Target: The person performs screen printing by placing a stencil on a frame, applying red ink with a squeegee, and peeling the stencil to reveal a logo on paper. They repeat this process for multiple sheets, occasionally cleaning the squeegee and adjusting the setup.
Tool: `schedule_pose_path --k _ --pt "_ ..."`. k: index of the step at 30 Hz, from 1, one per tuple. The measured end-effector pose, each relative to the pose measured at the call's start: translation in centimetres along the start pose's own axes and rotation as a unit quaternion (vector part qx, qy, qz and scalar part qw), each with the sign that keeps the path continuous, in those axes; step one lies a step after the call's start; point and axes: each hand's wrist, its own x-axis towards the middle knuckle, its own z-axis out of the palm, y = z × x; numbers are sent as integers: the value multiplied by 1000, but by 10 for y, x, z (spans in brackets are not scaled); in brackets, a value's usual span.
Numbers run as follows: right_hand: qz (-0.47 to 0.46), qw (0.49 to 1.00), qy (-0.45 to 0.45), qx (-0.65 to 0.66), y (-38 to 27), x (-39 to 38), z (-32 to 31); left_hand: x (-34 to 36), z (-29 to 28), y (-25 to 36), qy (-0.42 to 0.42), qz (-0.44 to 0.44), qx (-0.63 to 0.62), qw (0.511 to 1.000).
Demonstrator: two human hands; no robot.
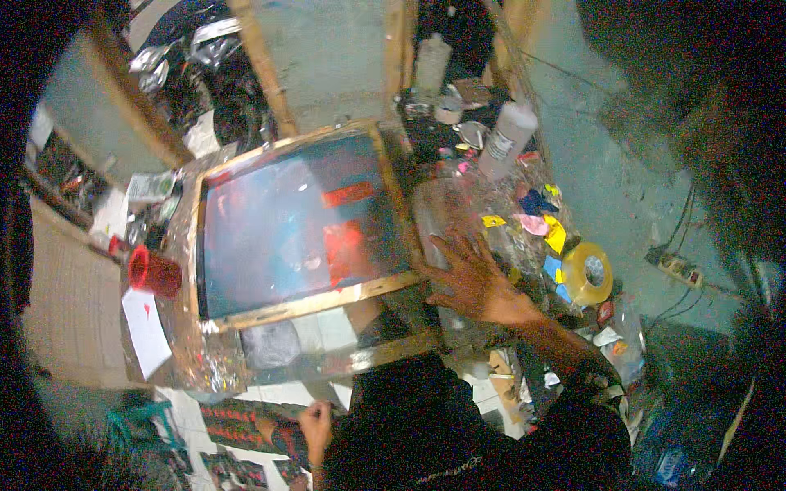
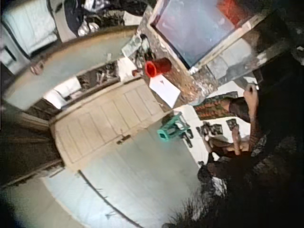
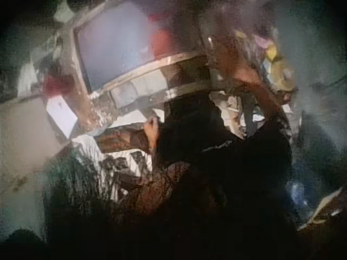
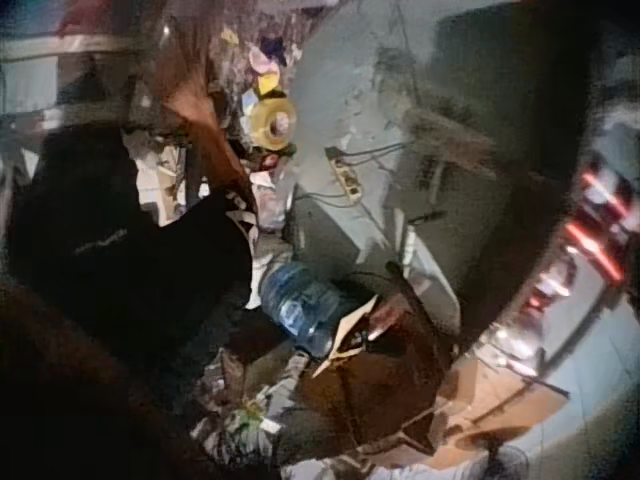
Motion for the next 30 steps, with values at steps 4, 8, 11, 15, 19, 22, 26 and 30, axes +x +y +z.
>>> schedule_pose_path --k 4,8,11,15,19,22,26,30 --pt "67 974 177 -124 61 -34 3 33 42 -161 -153 47 263 951" --pt "216 959 176 55 75 -38 -15 68 87 -235 -272 62 366 888" --pt "309 941 131 48 98 -50 5 79 121 -209 -301 8 332 894" --pt "349 925 138 55 106 -39 11 96 132 -178 -302 -43 284 909" --pt "381 918 67 88 107 -31 25 115 117 -160 -290 -87 229 925" --pt "427 896 27 123 97 -16 22 132 73 -156 -270 -121 202 934" --pt "475 865 -8 159 97 -7 25 146 5 -149 -236 -182 212 931" --pt "488 847 -7 212 90 4 32 156 -18 -144 -245 -203 240 917"
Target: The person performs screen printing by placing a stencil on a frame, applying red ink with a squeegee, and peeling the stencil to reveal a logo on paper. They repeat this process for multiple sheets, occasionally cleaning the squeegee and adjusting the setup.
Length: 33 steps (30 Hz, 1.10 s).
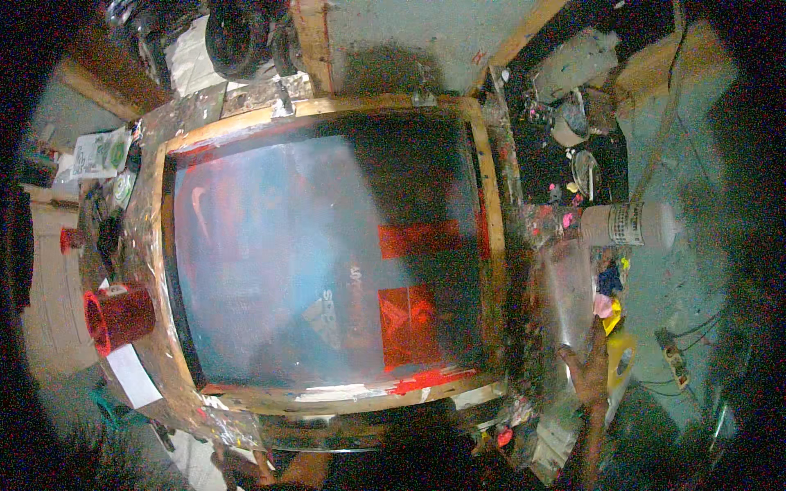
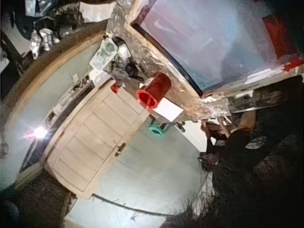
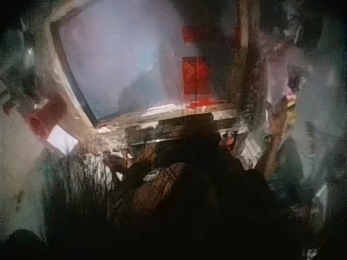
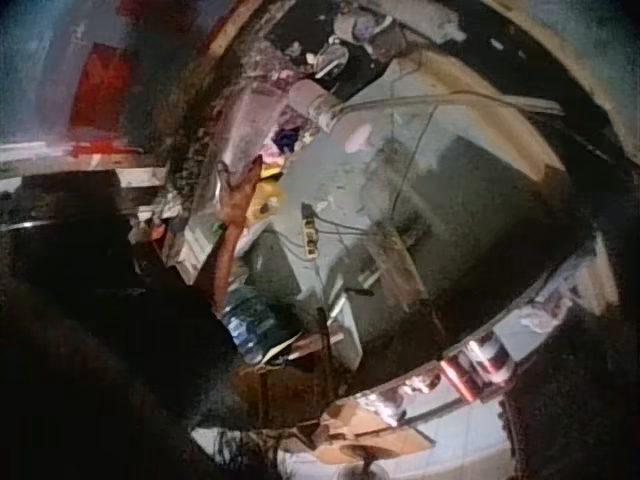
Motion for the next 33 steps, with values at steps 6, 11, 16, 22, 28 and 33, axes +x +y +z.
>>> schedule_pose_path --k 6,11,16,22,28,33 --pt "-25 999 24 -14 23 13 12 6 12 17 6 28 38 999" --pt "-83 990 109 -32 50 13 21 18 31 36 10 76 120 990" --pt "-154 970 184 -21 33 5 -7 -33 25 55 -51 98 242 964" --pt "-323 921 192 -103 -57 -33 -49 -188 -81 95 -111 358 78 924" --pt "-455 890 16 -37 -229 26 -2 -158 -150 152 382 436 -131 805" --pt "-516 855 54 19 -415 134 137 -76 -191 172 517 384 49 764"
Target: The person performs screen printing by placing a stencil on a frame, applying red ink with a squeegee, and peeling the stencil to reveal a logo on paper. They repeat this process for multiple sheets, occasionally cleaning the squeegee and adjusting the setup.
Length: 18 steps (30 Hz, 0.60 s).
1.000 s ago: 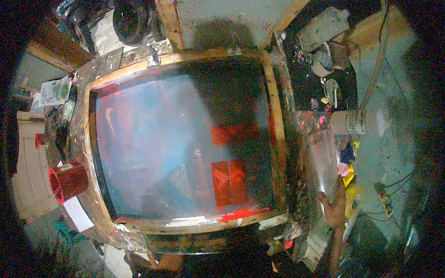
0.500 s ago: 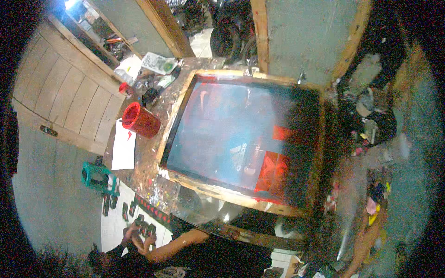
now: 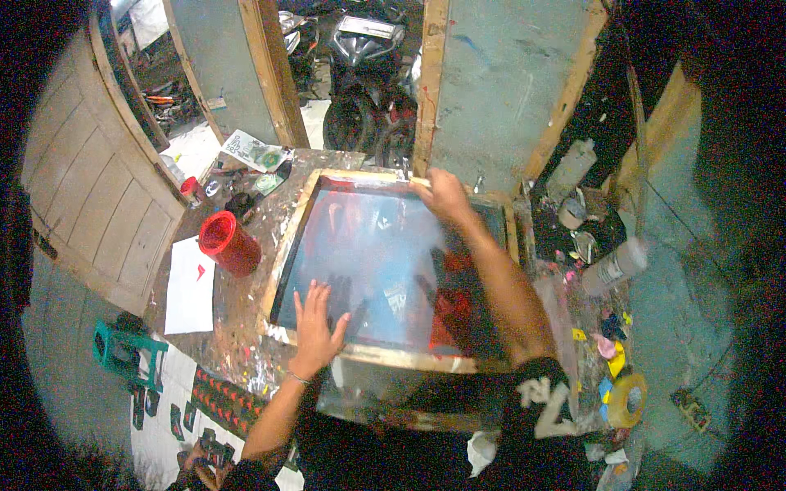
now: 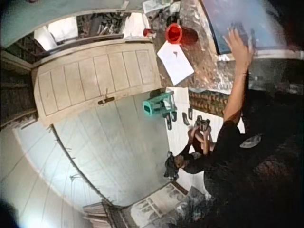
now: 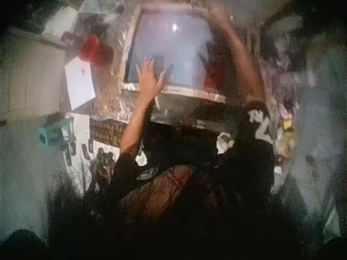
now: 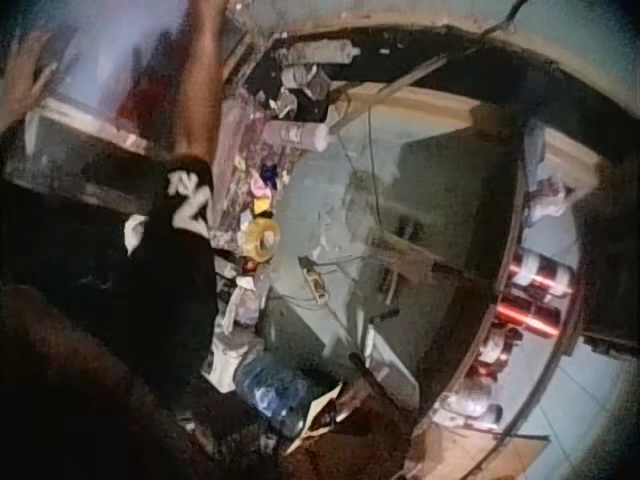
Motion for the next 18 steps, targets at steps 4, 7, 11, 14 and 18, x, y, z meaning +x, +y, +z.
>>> schedule_pose_path --k 4,7,11,14,18 --pt "91 994 29 -47 34 97 74 17 16 5 -79 -44 73 993" --pt "48 996 7 -73 62 128 116 17 9 4 -114 -66 71 989" --pt "-101 994 25 -29 81 134 132 15 9 0 -126 -98 49 986" --pt "-143 989 9 27 80 137 131 15 9 -1 -158 -124 53 978" --pt "-192 980 55 23 86 139 133 19 11 0 -186 -142 53 971"
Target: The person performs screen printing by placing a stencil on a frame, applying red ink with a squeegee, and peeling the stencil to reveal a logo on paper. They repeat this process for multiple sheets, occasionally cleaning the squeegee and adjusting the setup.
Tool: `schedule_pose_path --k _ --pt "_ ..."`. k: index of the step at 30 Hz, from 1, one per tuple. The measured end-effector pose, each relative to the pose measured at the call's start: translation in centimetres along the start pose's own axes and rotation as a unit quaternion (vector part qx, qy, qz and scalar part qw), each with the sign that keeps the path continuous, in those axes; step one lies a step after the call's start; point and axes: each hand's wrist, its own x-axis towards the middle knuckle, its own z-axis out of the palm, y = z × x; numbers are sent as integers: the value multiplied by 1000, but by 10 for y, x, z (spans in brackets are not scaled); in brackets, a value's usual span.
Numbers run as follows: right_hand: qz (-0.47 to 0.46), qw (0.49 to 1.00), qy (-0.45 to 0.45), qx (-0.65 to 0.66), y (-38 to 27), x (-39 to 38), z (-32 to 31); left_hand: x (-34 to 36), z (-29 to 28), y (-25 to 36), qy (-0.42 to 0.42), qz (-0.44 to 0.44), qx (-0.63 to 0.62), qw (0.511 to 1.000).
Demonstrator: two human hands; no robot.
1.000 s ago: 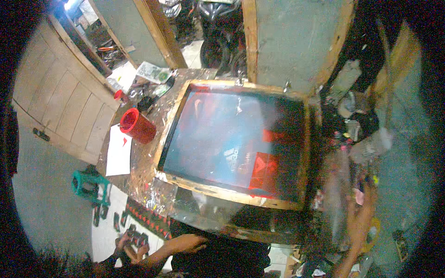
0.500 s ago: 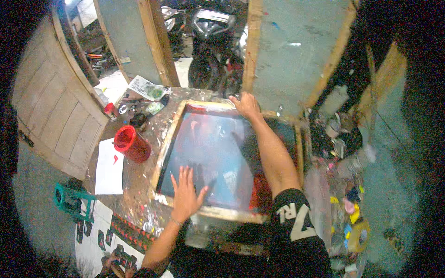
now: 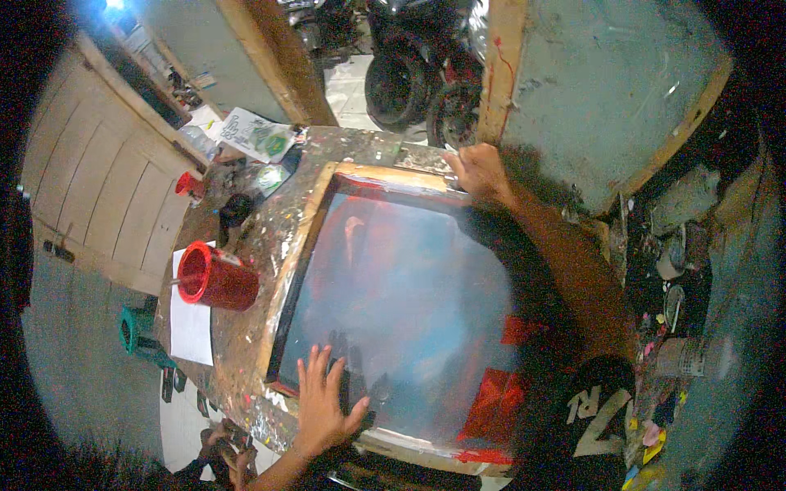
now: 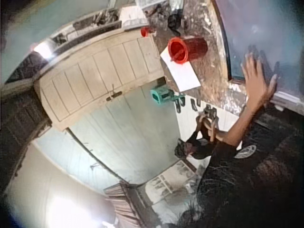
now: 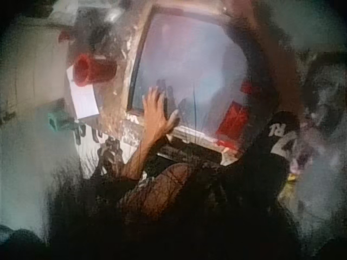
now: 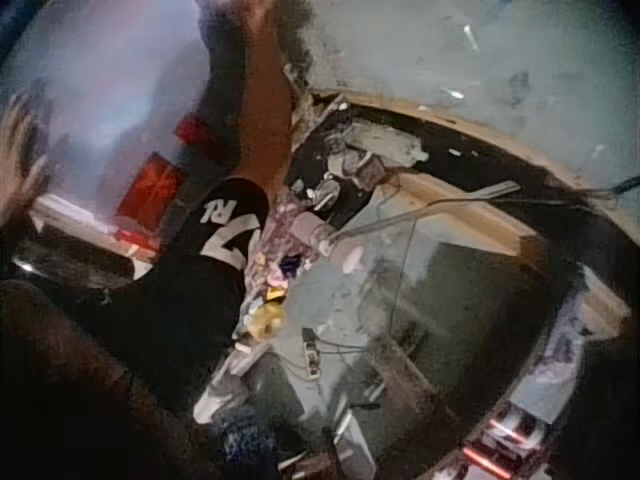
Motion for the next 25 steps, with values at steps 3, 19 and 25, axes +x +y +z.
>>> schedule_pose_path --k 3,19,25 --pt "-21 999 27 35 8 -1 5 3 3 -1 -11 -3 9 1000" --pt "-75 952 -285 85 35 15 -27 11 -13 18 50 38 -6 998" --pt "-95 925 -309 201 48 24 -24 -2 21 -16 -27 -34 -26 999"
